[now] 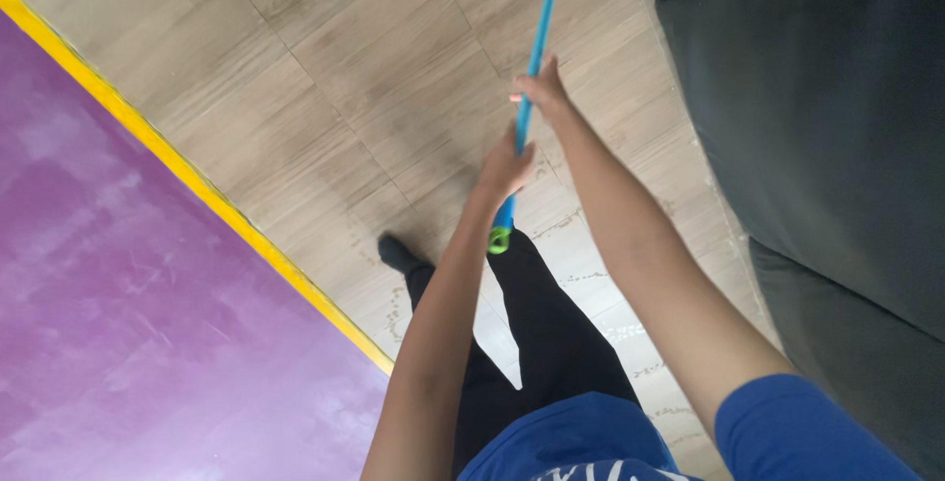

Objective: The person cleans the floor using a mop, periodically pouring liquid from a plastic bottle onto the surface while moving across a court area.

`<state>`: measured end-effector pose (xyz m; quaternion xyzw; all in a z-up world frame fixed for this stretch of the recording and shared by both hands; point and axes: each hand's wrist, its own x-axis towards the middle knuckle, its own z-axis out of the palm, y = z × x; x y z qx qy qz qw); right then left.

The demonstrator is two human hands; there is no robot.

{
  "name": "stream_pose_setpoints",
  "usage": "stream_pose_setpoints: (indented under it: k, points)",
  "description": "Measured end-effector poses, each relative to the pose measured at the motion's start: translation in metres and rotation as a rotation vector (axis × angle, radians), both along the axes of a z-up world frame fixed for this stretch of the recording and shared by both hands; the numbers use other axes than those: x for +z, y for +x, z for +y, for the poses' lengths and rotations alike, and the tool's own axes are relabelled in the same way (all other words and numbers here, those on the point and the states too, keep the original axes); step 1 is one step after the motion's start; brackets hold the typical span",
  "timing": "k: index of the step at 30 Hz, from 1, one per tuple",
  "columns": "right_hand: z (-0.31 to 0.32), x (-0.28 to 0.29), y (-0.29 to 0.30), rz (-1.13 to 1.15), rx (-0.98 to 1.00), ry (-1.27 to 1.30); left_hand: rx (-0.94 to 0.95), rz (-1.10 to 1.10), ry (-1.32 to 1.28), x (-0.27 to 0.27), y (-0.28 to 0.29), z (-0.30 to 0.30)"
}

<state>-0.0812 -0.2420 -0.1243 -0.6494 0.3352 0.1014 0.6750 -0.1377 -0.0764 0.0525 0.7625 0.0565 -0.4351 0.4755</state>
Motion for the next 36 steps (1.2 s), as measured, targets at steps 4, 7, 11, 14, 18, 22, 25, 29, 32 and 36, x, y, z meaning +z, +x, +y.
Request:
stream_pose_setpoints:
  k: [4,7,11,14,18,22,25,29,32,36]
  points:
    - [-0.004,0.003,-0.013,0.119,0.019,-0.147,0.226,0.329,-0.348,0.024,-0.010,0.013]
    - [0.043,0.001,-0.024,0.315,-0.017,-0.038,0.303,0.438,-0.399,0.035,-0.032,0.076]
    - [0.176,0.001,-0.070,0.316,-0.121,0.007,0.290,0.481,-0.319,0.030,-0.077,0.196]
    - [0.286,0.008,-0.121,0.426,0.000,-0.096,0.340,0.478,-0.372,0.040,-0.130,0.289]
    - [0.431,0.044,-0.202,0.523,0.067,0.020,0.286,0.405,-0.229,0.094,-0.198,0.426]
    - [0.554,0.101,-0.273,0.496,0.323,-0.100,0.254,0.500,0.030,0.167,-0.240,0.526]
    - [0.603,0.124,-0.299,0.458,0.409,-0.013,0.305,0.560,0.120,0.209,-0.257,0.565]
    - [0.624,0.132,-0.313,0.575,0.374,0.014,0.351,0.574,0.120,0.222,-0.249,0.560]
    - [0.614,0.127,-0.299,0.473,0.236,-0.066,0.278,0.563,0.148,0.222,-0.230,0.544]
    - [0.583,0.133,-0.271,0.497,-0.057,0.030,0.175,0.443,0.133,0.196,-0.225,0.513]
